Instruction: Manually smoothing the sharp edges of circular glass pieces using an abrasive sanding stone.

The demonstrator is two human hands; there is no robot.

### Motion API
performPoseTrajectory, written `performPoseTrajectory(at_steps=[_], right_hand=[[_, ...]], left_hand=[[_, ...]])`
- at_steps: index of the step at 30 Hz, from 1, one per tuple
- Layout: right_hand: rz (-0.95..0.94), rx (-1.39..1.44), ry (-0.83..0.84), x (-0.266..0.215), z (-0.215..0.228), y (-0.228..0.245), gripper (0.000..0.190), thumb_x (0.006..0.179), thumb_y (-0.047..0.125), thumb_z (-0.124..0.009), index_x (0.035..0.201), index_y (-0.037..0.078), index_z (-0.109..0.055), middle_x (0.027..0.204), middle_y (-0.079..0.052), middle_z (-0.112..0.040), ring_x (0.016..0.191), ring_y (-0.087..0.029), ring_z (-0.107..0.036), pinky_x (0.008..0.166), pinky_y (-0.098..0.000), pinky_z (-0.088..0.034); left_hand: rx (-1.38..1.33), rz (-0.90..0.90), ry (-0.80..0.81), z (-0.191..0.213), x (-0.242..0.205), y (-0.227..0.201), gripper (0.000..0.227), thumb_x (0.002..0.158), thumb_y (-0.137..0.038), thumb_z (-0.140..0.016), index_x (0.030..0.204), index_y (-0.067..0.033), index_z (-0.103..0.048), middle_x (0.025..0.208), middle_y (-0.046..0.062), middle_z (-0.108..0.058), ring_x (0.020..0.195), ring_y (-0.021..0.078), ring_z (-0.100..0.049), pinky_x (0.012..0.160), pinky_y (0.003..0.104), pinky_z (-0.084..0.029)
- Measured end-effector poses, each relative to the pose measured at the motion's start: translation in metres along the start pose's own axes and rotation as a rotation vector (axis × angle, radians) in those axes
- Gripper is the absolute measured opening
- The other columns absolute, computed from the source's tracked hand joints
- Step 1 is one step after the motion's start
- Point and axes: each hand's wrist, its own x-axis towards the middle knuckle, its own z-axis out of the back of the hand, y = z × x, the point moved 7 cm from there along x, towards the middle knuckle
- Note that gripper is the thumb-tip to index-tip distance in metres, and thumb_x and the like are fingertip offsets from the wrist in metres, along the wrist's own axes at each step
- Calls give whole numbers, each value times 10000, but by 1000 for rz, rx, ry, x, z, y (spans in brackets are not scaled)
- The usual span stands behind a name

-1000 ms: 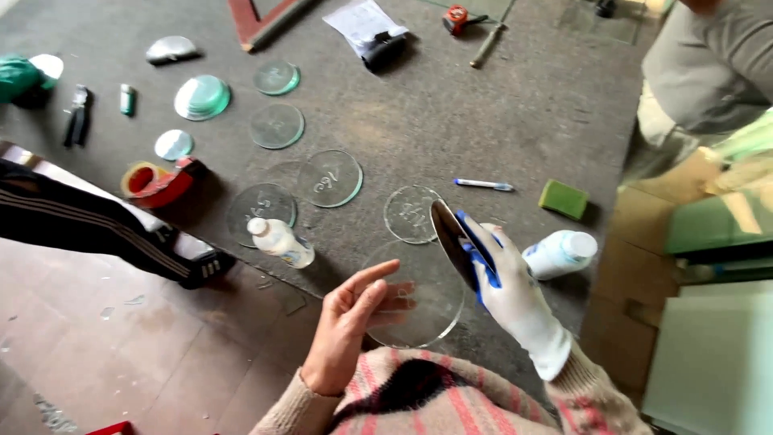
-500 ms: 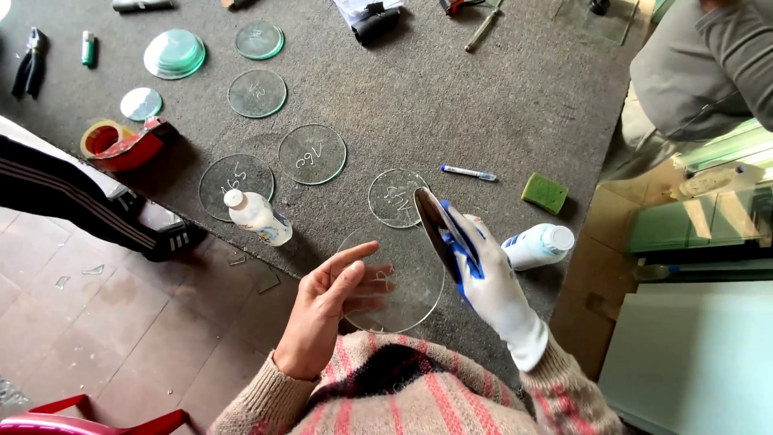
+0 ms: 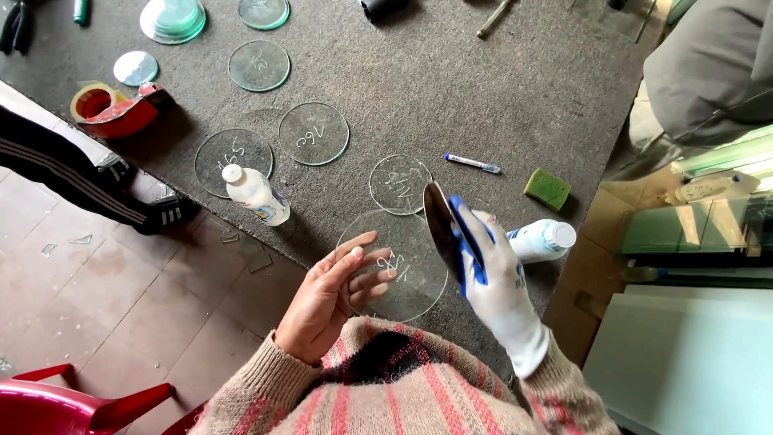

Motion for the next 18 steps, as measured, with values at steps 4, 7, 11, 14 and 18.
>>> performPoseTrajectory(at_steps=[4,7,11,14,18], right_hand=[[161,-160,-31,-8,3,20,508,1048,-137,-538,1545,-38,-568,1492,-256,-639,1325,-415,-671,1236,-493,-497],[57,-273,-139,-8,5,-22,549,1064,15,-532,1599,109,-613,1407,-184,-690,1269,-391,-703,1189,-527,-519],[76,-232,-116,-13,2,-2,540,1054,13,-542,1579,111,-615,1438,-179,-697,1281,-392,-712,1192,-518,-503],[120,-227,-99,-9,4,-6,551,1030,-32,-576,1568,78,-619,1436,-204,-685,1294,-415,-698,1174,-563,-528],[149,-179,-92,3,9,11,491,1054,-32,-523,1521,54,-647,1376,-191,-704,1245,-403,-719,1142,-548,-549]], left_hand=[[-35,-4,13,4,3,0,511,1055,-150,-642,1537,16,-612,1245,233,-813,992,306,-819,796,355,-701],[3,-13,18,3,7,6,528,1094,-165,-586,1584,30,-558,1249,312,-796,1044,378,-813,841,418,-702],[-16,-16,12,6,5,2,536,1094,-161,-594,1590,36,-548,1222,318,-799,1025,380,-817,826,420,-709],[6,-6,12,3,2,0,528,1093,-160,-593,1581,38,-557,1203,308,-802,1024,378,-819,833,428,-709],[58,-25,11,-3,-1,-7,521,1091,-167,-590,1569,41,-578,1172,293,-810,1006,363,-826,838,423,-706]])
